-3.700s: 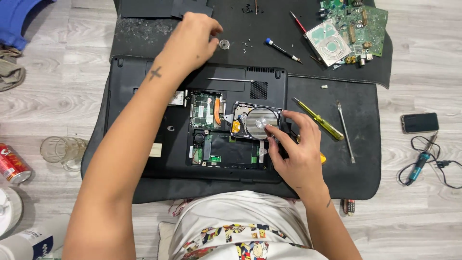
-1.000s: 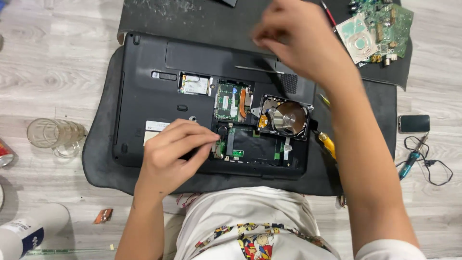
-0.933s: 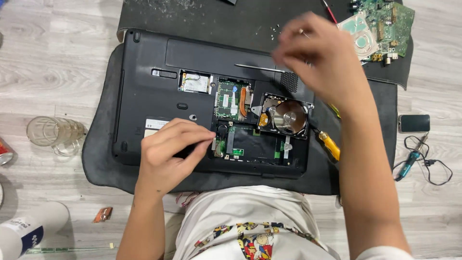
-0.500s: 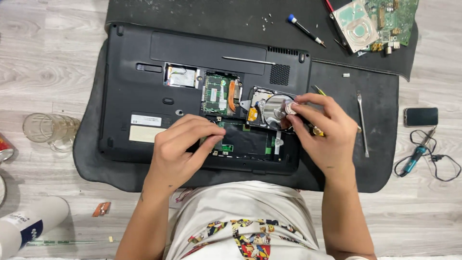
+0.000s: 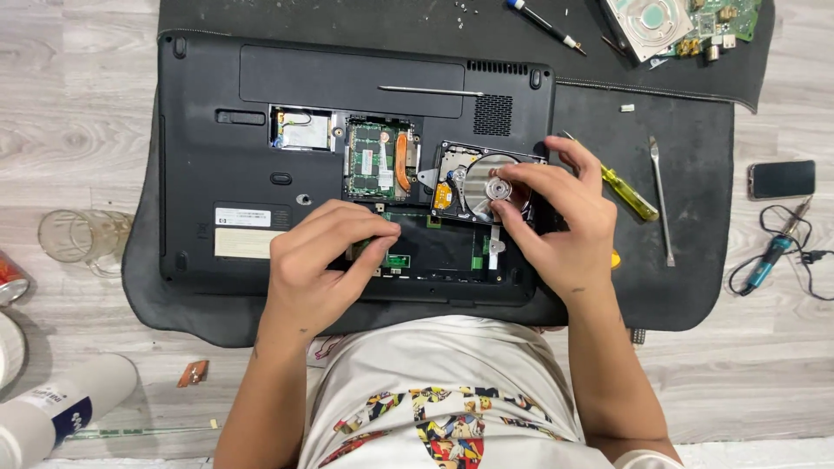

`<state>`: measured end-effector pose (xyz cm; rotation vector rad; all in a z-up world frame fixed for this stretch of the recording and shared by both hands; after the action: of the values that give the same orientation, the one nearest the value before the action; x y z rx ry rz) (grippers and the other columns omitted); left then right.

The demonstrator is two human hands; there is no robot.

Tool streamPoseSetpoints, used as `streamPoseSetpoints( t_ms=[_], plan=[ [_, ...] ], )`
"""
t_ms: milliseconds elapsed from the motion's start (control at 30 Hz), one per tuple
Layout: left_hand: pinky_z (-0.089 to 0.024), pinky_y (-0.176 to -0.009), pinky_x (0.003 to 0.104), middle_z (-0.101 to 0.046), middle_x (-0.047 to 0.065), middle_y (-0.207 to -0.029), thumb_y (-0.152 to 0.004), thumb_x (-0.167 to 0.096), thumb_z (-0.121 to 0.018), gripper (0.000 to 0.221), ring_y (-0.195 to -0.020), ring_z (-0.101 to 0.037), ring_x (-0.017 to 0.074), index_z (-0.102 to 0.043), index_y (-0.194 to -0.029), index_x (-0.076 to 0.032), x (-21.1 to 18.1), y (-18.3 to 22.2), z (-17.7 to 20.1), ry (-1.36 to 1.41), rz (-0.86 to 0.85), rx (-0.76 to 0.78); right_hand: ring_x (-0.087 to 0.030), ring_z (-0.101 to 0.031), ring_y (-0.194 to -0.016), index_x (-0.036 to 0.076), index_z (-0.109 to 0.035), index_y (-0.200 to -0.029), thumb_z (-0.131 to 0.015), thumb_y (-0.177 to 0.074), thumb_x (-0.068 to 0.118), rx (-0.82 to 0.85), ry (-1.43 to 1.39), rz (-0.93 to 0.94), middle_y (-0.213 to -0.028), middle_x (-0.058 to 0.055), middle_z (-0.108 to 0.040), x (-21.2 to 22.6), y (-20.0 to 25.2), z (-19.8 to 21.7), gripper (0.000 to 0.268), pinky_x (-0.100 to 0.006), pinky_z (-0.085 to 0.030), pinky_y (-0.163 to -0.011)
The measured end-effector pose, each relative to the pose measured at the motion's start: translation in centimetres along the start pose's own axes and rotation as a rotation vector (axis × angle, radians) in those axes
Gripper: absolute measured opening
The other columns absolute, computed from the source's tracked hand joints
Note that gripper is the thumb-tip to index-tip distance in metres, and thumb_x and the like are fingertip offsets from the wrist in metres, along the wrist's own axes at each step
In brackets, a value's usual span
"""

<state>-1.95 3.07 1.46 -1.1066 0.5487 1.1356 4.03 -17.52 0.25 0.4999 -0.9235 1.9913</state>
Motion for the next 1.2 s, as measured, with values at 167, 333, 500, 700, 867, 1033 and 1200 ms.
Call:
streamPoseSetpoints(
  t_ms=[167,333,500,700,867,1033,1200],
  plan=[
    [-0.049,-0.064,0.026,-0.071,0.010,-0.087,-0.075,0.010,-0.075,0.018,-0.076,-0.064,0.0193,-0.071,-0.091,0.002,0.2,0.1,0.1,-0.011,0.006,0.020,-0.033,-0.051,-0.130,0.001,-0.071,-0.110,-0.078,-0.077,-0.004,0.035,-0.024,-0.050,-0.105,-0.007,-0.074,-0.1,-0.2,-0.2,0.035,-0.044,-0.039,-0.112],
    [-0.049,-0.065,0.026,-0.071,0.011,-0.086,-0.075,0.011,-0.073,0.018,-0.074,-0.062,0.0190,-0.070,-0.091,0.003,0.3,0.0,0.0,0.018,0.011,0.012,-0.034,-0.049,-0.135,0.002,-0.072,-0.111,-0.076,-0.077,-0.002,0.055,-0.030,-0.071,-0.109,-0.006,-0.073,-0.7,-0.1,-0.2,0.035,-0.041,-0.042,-0.110],
    [-0.046,-0.059,0.024,-0.073,0.011,-0.086,-0.076,0.009,-0.075,0.016,-0.072,-0.062,0.0169,-0.071,-0.091,0.003,0.2,0.0,0.0,-0.011,0.002,0.021,-0.036,-0.048,-0.138,0.001,-0.072,-0.112,-0.078,-0.076,-0.002,0.066,-0.043,-0.079,-0.110,-0.007,-0.074,-0.7,-0.3,-0.2,0.037,-0.042,-0.042,-0.111],
    [-0.053,-0.074,0.026,-0.073,0.010,-0.089,-0.077,0.009,-0.073,0.017,-0.082,-0.066,0.0188,-0.071,-0.092,0.002,0.7,0.1,-0.5,0.104,0.087,0.049,-0.038,-0.053,-0.134,-0.002,-0.070,-0.113,-0.078,-0.078,-0.002,0.011,-0.023,0.014,-0.109,-0.012,-0.074,0.3,-0.3,0.6,0.036,-0.047,-0.038,-0.116],
    [-0.041,-0.052,0.020,-0.077,0.005,-0.088,-0.083,0.004,-0.069,0.012,-0.058,-0.056,0.0090,-0.074,-0.092,-0.001,0.1,-0.6,-2.5,0.273,0.188,0.118,-0.039,-0.055,-0.127,-0.005,-0.067,-0.101,-0.075,-0.076,-0.009,-0.087,-0.108,0.077,-0.104,-0.016,-0.069,2.0,1.2,2.6,0.026,-0.048,-0.044,-0.114],
    [-0.056,-0.067,0.023,-0.077,0.007,-0.095,-0.085,0.003,-0.067,0.012,-0.073,-0.073,0.0150,-0.072,-0.096,0.001,-1.8,-1.1,-4.6,0.364,0.120,0.257,-0.029,-0.067,-0.094,0.002,-0.070,-0.087,-0.075,-0.073,-0.004,0.024,-0.226,0.202,-0.094,-0.010,-0.068,5.2,2.9,2.0,0.016,-0.043,-0.057,-0.090],
    [-0.043,-0.049,0.023,-0.075,0.004,-0.073,-0.086,-0.008,-0.070,0.009,-0.049,-0.053,0.0102,-0.075,-0.092,-0.004,-2.2,-1.1,-5.7,0.347,0.089,0.375,-0.025,-0.066,-0.081,-0.002,-0.070,-0.084,-0.074,-0.070,-0.008,0.049,-0.290,0.159,-0.090,-0.013,-0.066,5.4,3.5,1.7,0.015,-0.033,-0.059,-0.076]
  ],
)
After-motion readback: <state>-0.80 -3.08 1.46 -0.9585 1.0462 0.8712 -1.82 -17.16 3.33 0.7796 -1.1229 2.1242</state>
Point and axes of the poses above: each hand's wrist, its own y-axis away from the middle knuckle, its own z-axis out of the back of the hand, x = y × z, the point moved 9 cm from there along -y, towards the middle knuckle
